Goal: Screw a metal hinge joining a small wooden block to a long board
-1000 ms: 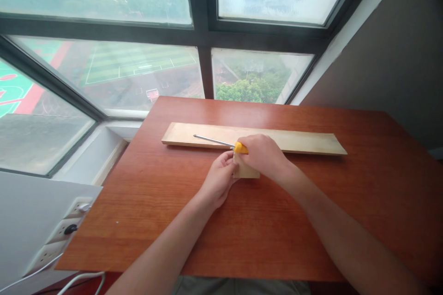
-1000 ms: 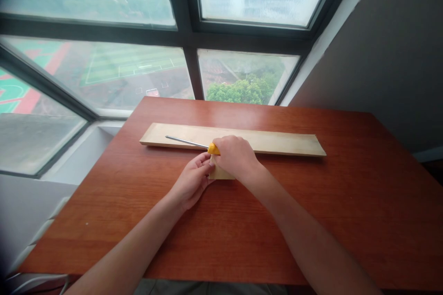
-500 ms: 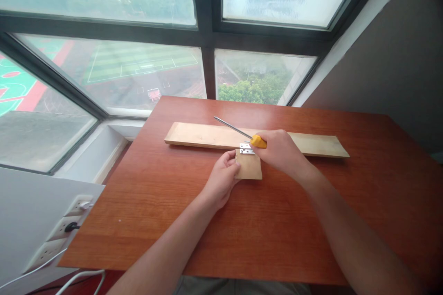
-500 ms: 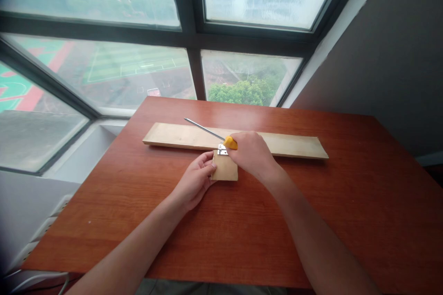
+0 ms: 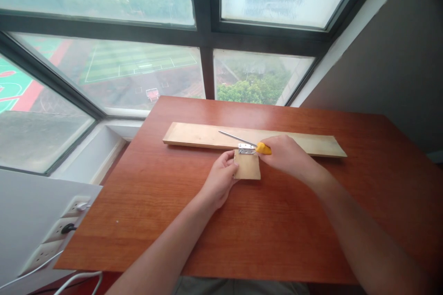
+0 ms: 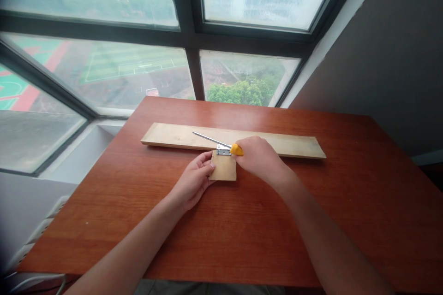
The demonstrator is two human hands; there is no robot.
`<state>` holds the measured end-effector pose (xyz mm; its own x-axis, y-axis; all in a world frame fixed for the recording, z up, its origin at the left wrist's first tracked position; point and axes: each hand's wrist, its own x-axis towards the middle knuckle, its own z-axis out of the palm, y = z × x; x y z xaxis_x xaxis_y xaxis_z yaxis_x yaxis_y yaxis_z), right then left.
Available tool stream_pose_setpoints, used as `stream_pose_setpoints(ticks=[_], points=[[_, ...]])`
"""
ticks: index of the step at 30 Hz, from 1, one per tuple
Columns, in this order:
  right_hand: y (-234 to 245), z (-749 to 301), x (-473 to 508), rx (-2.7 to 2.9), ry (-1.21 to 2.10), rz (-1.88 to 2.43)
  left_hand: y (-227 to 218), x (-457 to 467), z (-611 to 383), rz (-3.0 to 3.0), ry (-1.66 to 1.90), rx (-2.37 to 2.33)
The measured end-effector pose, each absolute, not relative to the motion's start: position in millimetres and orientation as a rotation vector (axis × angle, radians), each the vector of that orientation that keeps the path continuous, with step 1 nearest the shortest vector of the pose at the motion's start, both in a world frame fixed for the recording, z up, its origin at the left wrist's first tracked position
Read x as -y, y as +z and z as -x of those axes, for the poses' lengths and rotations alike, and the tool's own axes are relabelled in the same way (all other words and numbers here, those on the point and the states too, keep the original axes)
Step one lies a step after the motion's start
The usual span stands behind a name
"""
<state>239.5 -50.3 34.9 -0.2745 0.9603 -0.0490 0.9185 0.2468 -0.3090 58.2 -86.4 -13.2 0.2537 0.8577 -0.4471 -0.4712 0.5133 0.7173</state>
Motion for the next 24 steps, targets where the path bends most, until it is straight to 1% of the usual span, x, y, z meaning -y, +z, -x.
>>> stream_pose_setpoints(ticks=[7,17,24], points=[[39,-235,50,2.359,0.351,1.816,-11,86,-58,-0.497,0.946,-0.918],[47,-220,47,2.51,0.241,1.889,-13,84,-59,-0.497,0.937,-0.924],[48,-218,46,2.528,0.34,1.846,-11,85,-58,-0.495,0.929,-0.938]])
